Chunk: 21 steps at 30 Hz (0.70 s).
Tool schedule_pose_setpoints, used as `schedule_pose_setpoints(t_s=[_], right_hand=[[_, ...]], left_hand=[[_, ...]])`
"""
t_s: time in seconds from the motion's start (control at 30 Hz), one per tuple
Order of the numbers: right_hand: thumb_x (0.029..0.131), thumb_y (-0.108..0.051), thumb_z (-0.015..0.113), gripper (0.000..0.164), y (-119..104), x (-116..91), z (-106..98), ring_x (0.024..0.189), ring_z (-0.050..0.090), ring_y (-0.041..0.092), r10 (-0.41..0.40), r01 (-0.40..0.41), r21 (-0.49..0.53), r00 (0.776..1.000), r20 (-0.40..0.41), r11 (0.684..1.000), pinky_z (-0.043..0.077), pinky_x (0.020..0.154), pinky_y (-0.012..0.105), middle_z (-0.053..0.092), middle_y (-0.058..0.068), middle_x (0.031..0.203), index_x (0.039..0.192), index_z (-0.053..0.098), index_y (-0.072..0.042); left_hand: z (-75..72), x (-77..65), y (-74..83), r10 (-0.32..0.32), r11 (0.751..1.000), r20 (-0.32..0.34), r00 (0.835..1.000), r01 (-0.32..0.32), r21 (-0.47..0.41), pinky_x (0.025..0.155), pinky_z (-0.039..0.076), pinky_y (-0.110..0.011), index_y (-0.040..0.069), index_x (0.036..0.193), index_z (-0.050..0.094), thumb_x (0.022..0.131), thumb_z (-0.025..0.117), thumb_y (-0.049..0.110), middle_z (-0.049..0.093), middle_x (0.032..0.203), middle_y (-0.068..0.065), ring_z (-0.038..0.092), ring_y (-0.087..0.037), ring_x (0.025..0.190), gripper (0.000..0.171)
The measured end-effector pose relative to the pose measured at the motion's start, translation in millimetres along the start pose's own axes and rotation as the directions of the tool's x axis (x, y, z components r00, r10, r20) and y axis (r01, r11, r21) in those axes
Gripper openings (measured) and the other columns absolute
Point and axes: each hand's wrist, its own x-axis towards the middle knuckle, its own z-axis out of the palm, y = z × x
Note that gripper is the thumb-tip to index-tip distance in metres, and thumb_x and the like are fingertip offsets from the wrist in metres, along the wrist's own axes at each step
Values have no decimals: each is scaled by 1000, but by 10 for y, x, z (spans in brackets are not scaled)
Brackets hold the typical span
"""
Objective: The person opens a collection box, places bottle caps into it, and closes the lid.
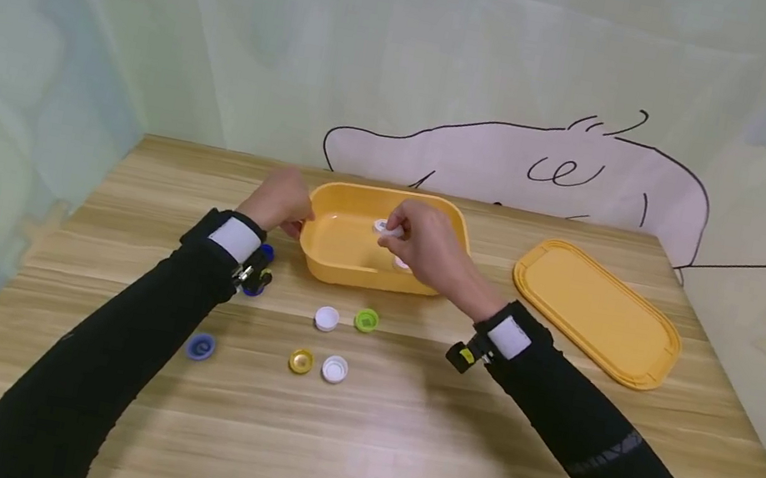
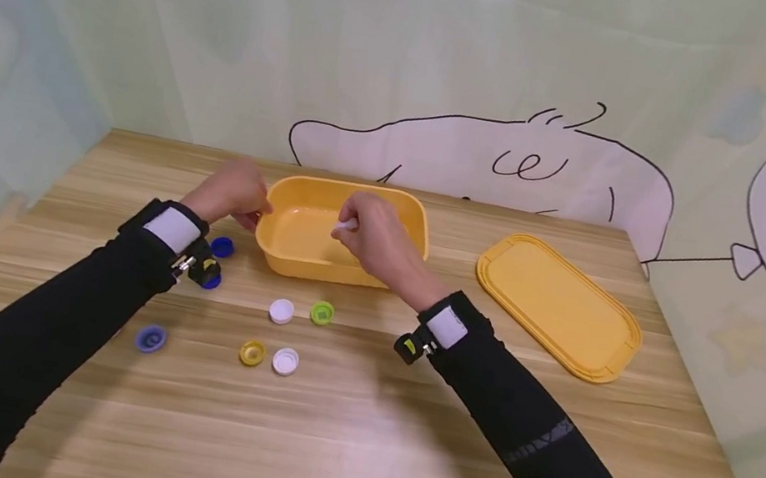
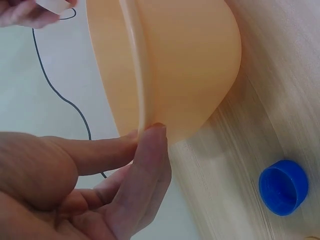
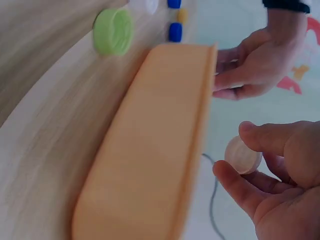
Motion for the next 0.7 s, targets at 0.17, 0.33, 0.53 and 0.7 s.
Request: schedule_pose_setpoints(t_s=[0.17,0.33,0.53,0.7], right_hand=[[89,-1,80,14,156,86,95,77,58,21,-11,11,4,1000,-10,1000,51,67,30,66,11,89,88,65,0],[87,7,70,5,289,154,195,85,62,23,-6,6,-8,999,32,1000,56,74,33,67,13,95,88,69,2],[88,6,70,5,371,195,277,83,58,24,54,-54,-8,995,78,999,52,71,30,65,13,95,90,71,2],[90,2,72,6,404,243,306,78,58,23,92,-91,-12,989,113,996,48,66,28,68,14,98,96,70,3]], left_hand=[[-5,12,11,0,1000,6,1000,0,11,54,60,-24,-16,100,64,96,65,-6,61,73,-15,64,-14,46,11],[13,11,5,0,1000,12,1000,0,-5,51,58,-22,-17,103,64,95,65,-7,62,76,-17,64,-15,45,13],[19,18,10,-5,1000,8,1000,4,16,49,57,-21,-17,102,65,96,65,-6,62,71,-15,63,-13,44,13],[10,8,16,-1,1000,10,1000,0,25,50,58,-21,-17,99,65,95,66,-5,62,68,-13,63,-13,44,12]])
